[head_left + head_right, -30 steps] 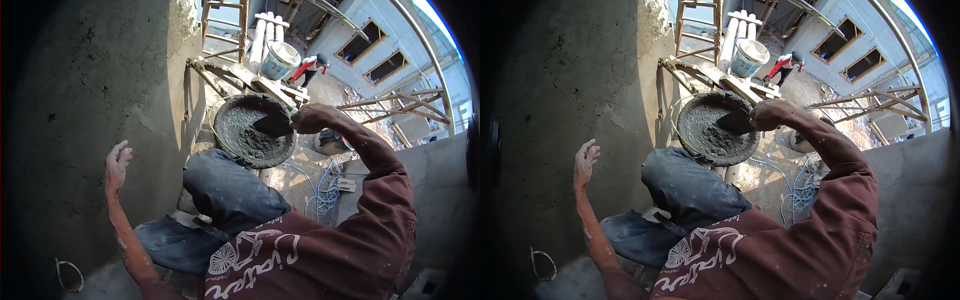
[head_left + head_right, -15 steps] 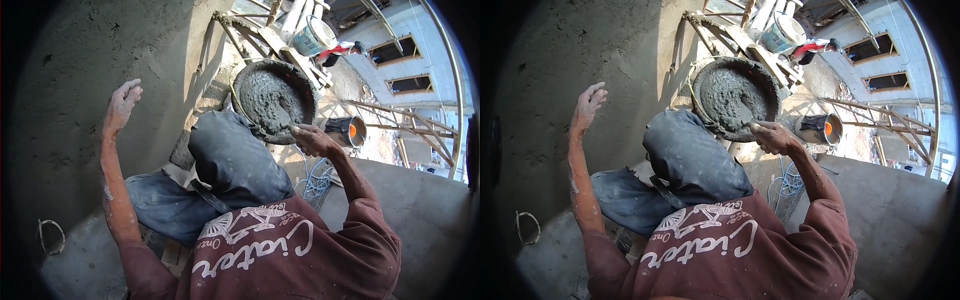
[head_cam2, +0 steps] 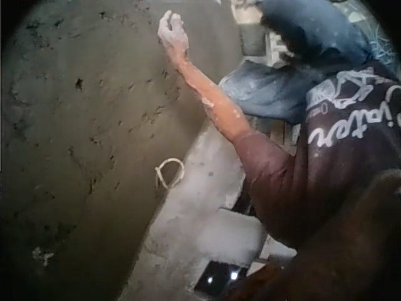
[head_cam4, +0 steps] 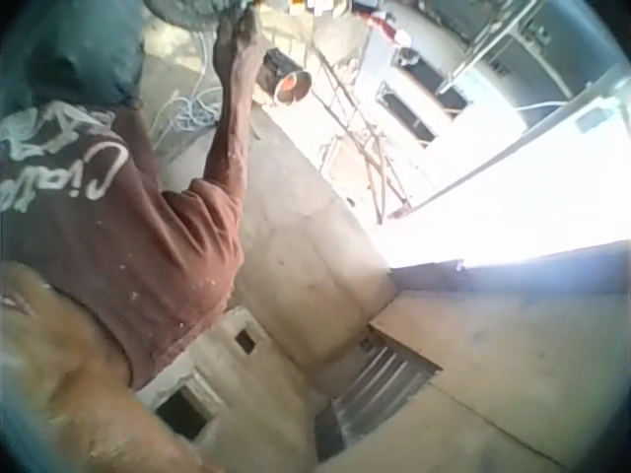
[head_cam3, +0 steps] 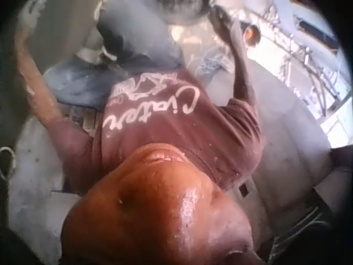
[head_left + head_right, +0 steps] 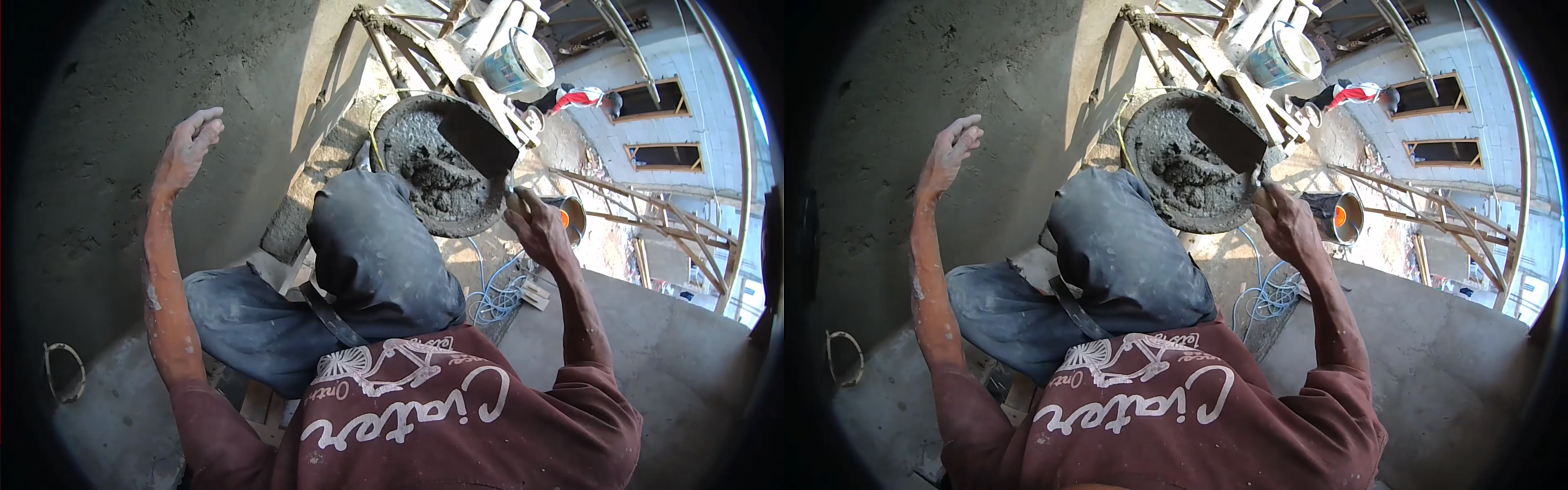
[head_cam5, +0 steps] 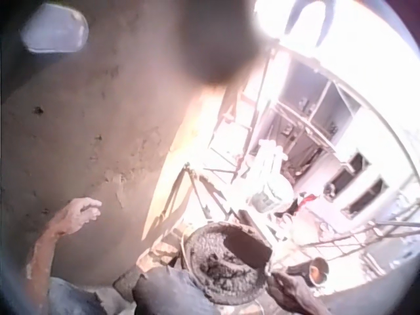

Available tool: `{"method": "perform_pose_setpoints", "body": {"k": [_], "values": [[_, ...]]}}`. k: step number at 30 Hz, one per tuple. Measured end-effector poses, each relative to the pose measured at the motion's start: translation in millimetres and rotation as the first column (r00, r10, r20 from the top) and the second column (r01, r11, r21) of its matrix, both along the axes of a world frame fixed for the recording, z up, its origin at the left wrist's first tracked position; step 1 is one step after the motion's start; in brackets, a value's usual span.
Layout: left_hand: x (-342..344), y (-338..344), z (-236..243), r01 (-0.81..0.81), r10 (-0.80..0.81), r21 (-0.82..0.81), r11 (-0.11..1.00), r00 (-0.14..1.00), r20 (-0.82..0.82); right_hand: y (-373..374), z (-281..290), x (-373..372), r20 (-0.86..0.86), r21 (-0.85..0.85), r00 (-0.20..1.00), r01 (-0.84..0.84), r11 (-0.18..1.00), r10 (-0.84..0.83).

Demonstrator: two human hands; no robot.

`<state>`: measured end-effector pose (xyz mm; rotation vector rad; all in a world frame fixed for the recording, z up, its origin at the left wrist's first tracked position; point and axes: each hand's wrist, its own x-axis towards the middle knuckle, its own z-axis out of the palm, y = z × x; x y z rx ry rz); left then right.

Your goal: Applying plaster/mortar to a concrete wall using a trowel while standing on scaffolding.

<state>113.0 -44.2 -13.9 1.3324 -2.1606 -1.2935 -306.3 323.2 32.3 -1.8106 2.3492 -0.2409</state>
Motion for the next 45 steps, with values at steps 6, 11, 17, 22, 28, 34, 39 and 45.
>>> {"method": "perform_pose_setpoints", "body": {"k": [6, 11, 17, 22, 28, 34, 39, 45], "values": [[-6.5, -6.9, -9.3, 0.096, -0.096, 0.000, 0.995, 0.992, 0.083, -17.4, -7.7, -0.8, 0.557, 0.612, 0.663, 0.079, 0.787, -0.500], [-1.7, -2.0, -0.4, 0.079, -0.082, 0.039, 0.996, 0.994, 0.070, 2.8, 64.7, -39.5, 0.414, 0.679, 0.690, 0.201, 0.706, -0.594], [-8.3, -6.2, -1.3, 0.014, -0.016, 0.022, 1.000, 0.995, 0.102, -15.4, 16.0, -21.9, 0.518, 0.722, 0.588, 0.090, 0.686, -0.621], [-24.2, 7.7, -1.7, 0.080, -0.071, -0.067, 0.995, 0.989, 0.133, -26.3, -48.4, 3.7, 0.720, 0.606, 0.328, 0.132, 0.785, -0.611], [15.9, 17.0, 24.5, 0.036, 0.025, -0.185, 0.982, 0.949, 0.313, 5.0, -19.0, -11.1, 0.760, 0.573, 0.319, 0.084, 0.815, -0.567], [56.8, 13.6, 36.8, 0.064, 0.121, -0.405, 0.912, 0.901, 0.417, -6.4, 12.8, -30.5, 0.004, 0.267, 0.976, -0.212, 0.940, 0.219], [40.5, 4.1, 38.1, 0.115, 0.047, -0.345, 0.932, 0.902, 0.429, -39.8, 25.6, -23.0, 0.498, 0.507, 0.767, 0.121, 0.853, -0.405], [3.9, 12.4, 46.2, 0.124, -0.025, -0.218, 0.968, 0.912, 0.409, -28.0, 20.3, -25.1, 0.525, 0.719, 0.623, 0.039, 0.693, -0.580]]}}
